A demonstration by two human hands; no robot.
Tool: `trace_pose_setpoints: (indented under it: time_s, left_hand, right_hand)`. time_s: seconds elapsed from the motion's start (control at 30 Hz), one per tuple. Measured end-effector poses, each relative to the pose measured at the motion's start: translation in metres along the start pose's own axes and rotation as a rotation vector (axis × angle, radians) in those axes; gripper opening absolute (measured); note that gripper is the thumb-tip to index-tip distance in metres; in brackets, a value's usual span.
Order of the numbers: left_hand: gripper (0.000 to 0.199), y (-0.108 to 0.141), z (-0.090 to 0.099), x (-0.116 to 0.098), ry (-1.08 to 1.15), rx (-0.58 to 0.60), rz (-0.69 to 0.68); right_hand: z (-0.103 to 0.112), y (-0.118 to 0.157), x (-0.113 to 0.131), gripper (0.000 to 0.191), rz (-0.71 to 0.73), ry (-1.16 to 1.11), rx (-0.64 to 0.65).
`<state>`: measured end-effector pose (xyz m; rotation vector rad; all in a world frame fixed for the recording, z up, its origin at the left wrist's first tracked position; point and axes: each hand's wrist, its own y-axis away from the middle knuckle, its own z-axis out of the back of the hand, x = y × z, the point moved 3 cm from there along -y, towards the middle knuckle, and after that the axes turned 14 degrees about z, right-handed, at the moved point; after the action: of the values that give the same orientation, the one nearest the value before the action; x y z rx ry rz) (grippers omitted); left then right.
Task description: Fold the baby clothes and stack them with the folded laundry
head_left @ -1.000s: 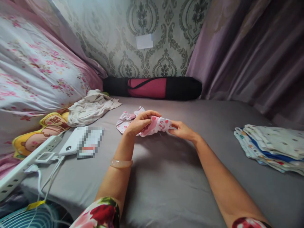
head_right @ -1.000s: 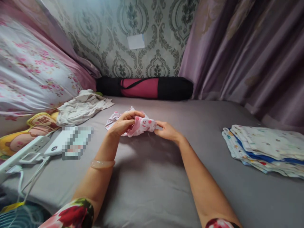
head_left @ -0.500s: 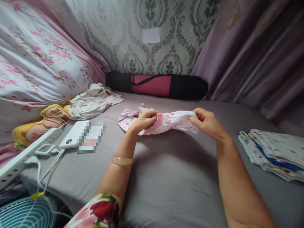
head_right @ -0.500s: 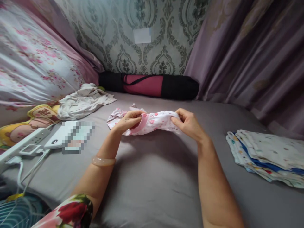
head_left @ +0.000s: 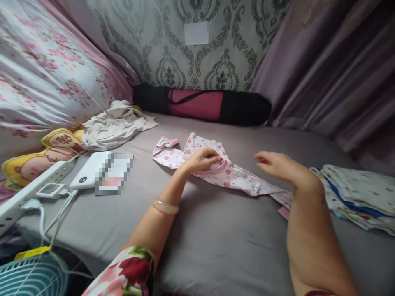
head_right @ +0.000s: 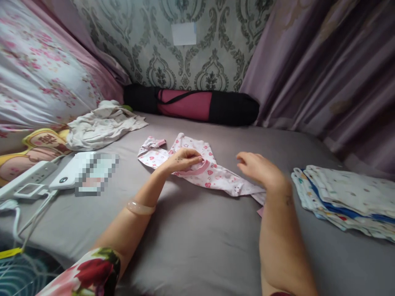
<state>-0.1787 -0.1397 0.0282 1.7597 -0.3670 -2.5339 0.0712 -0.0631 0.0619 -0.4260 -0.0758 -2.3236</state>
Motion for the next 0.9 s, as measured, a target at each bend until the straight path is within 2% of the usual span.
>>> trace_pose_setpoints:
  time_s: [0.07,0.13,0.2,0.3,0.37,0.47,0.6,0.7,0.77,0.9]
  left_hand:
    - [0.029,0.001,-0.002,-0.001,-0.018,0.002,-0.010]
    - [0.030,0.002,-0.001,-0.002,-0.026,0.002,-0.017]
    - [0.031,0.005,0.000,-0.005,-0.037,0.013,-0.031]
    - [0.033,0.009,0.007,-0.010,-0.077,0.012,-0.079]
    - [0.036,0.011,0.017,-0.008,-0.107,-0.015,-0.087]
    - [0.039,0.013,0.034,0.001,-0.109,-0.051,-0.032]
    - [0.047,0.014,0.054,0.020,-0.038,-0.088,0.111]
    - [0.052,0.016,0.060,0.025,-0.019,-0.115,0.118]
    - [0.048,0.019,0.061,0.023,-0.056,-0.095,0.075]
    - [0.039,0.022,0.061,0.022,-0.139,0.029,0.005]
  right_hand:
    - [-0.006,-0.008,0.028,0.030,0.140,-0.141,-0.056]
    - [-0.017,-0.016,0.051,0.039,0.253,-0.306,-0.044]
    - [-0.030,-0.024,0.062,0.048,0.315,-0.433,-0.021]
    - [-0.046,-0.031,0.060,0.040,0.340,-0.534,0.068]
    - [-0.049,-0.032,0.054,0.031,0.321,-0.565,0.119]
    - [-0.043,-0.029,0.047,0.031,0.245,-0.593,0.099]
    - [-0.034,-0.024,0.038,0.037,0.135,-0.566,0.072]
    - [-0.033,-0.023,0.033,0.039,0.097,-0.566,0.067]
    - [-0.033,-0.023,0.032,0.039,0.096,-0.568,0.061]
    - [-0.031,-0.023,0.032,0.040,0.094,-0.542,0.053]
